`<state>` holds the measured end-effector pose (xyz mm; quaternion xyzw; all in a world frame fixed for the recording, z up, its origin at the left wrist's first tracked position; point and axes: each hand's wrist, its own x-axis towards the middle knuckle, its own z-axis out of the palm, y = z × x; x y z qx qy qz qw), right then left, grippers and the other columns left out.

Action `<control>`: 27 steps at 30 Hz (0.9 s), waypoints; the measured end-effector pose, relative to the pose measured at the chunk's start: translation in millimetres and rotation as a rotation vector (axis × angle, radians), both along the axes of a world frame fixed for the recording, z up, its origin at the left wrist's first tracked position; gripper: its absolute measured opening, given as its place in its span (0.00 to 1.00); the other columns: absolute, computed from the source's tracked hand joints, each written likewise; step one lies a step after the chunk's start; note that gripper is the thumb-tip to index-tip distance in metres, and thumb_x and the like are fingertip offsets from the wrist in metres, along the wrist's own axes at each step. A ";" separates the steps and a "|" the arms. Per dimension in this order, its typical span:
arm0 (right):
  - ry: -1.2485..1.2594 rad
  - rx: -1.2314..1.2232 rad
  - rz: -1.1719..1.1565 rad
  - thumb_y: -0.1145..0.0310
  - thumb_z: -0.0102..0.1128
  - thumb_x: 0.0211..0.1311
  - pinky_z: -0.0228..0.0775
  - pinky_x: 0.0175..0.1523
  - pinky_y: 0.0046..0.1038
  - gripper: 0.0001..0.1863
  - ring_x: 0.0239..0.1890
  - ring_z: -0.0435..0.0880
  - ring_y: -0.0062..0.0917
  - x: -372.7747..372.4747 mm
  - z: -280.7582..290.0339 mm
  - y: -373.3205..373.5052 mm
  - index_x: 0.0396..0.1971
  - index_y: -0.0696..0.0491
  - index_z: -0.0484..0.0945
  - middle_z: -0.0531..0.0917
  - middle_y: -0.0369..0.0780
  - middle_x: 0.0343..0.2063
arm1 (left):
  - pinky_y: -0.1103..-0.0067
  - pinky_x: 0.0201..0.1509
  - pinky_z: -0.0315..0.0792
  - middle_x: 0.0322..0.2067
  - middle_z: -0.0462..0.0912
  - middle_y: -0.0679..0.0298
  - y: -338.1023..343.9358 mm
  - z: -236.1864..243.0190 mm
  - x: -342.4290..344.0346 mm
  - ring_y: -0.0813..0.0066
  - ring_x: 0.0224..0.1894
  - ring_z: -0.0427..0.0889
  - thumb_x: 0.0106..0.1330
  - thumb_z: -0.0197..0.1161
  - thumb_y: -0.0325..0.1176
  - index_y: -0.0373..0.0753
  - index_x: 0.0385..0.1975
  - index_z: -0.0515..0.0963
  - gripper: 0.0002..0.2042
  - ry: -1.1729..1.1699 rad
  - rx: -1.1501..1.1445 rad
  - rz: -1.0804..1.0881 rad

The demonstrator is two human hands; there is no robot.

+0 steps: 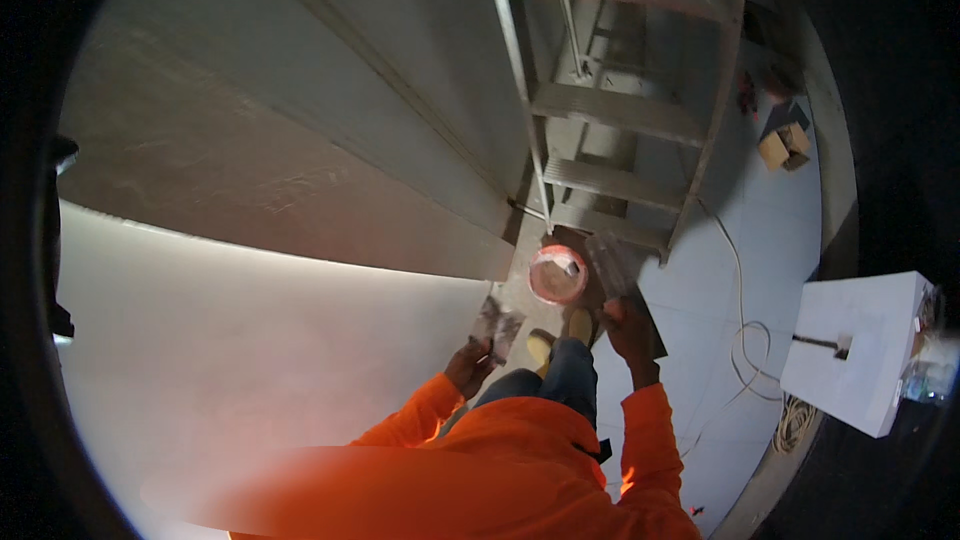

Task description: The person scoops plaster from a bucket using a trowel and applies it to a wall with a larger trowel. They repeatedly smooth the plaster on the wall surface and reload the trowel from the bucket.

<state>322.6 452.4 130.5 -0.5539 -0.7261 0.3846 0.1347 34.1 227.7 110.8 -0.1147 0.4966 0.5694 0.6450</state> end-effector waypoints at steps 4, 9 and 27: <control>0.330 0.185 -0.089 0.59 0.68 0.64 0.75 0.54 0.43 0.16 0.47 0.83 0.49 -27.8 -32.4 -6.6 0.44 0.56 0.82 0.84 0.50 0.41 | 0.70 0.61 0.73 0.57 0.78 0.67 63.6 -14.0 59.7 0.72 0.58 0.77 0.72 0.66 0.46 0.45 0.61 0.72 0.22 -0.165 0.026 -0.106; 0.386 -0.341 -0.102 0.70 0.67 0.62 0.76 0.59 0.37 0.28 0.58 0.83 0.42 -47.2 -66.3 -5.7 0.63 0.56 0.73 0.83 0.47 0.56 | 0.67 0.71 0.58 0.61 0.75 0.70 134.7 -43.3 97.0 0.71 0.64 0.71 0.65 0.69 0.59 0.52 0.64 0.69 0.32 -0.199 -0.008 -0.230; 0.673 -0.450 -0.395 0.58 0.59 0.75 0.75 0.44 0.34 0.21 0.38 0.85 0.30 -89.3 -205.1 -59.7 0.52 0.63 0.78 0.86 0.48 0.40 | 0.77 0.43 0.75 0.45 0.81 0.74 131.5 -202.6 50.5 0.83 0.41 0.77 0.71 0.68 0.40 0.46 0.50 0.80 0.12 0.270 -0.231 -0.284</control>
